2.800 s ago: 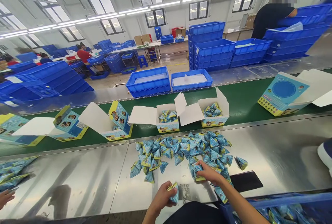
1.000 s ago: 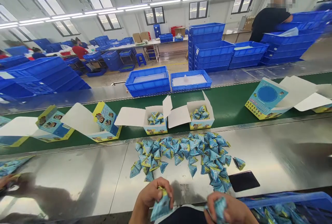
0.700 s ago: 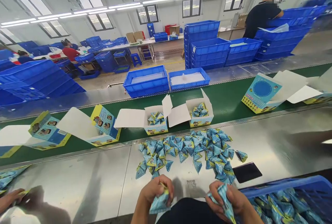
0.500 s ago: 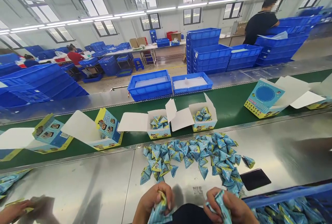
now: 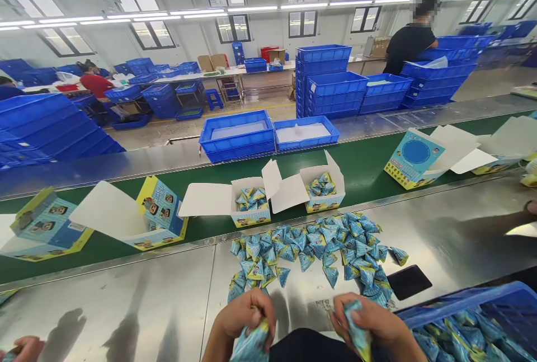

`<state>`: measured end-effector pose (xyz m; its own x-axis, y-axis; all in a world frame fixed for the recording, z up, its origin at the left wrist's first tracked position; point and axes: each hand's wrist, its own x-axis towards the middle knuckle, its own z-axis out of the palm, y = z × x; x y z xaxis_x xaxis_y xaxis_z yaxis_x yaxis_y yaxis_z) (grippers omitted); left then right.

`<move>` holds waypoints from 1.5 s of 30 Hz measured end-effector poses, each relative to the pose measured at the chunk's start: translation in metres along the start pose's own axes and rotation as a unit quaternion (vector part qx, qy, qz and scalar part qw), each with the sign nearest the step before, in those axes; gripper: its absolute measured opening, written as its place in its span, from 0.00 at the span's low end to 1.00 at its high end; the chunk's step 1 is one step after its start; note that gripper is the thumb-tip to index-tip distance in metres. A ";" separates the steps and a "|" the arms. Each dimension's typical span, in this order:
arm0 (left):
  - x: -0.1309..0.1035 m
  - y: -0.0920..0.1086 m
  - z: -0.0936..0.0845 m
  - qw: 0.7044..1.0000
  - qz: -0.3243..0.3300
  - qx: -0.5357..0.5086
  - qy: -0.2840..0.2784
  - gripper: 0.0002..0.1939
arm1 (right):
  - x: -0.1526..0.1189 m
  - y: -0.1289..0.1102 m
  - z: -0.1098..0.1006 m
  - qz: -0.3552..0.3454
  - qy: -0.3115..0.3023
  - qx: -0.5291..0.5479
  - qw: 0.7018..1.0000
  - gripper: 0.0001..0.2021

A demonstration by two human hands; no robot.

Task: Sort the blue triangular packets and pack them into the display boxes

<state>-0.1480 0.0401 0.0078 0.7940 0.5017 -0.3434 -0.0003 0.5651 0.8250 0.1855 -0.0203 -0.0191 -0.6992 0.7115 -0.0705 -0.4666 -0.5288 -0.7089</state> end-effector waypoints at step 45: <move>0.068 -0.056 -0.012 0.978 -0.177 -0.024 0.104 0.27 | 0.049 0.050 -0.015 0.077 0.240 -0.051 0.966 0.31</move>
<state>-0.1014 0.0501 -0.0670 0.6089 0.3884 -0.6916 0.2199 0.7551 0.6176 0.1364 -0.0051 -0.0688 -0.4133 0.7737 -0.4802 -0.3039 -0.6143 -0.7282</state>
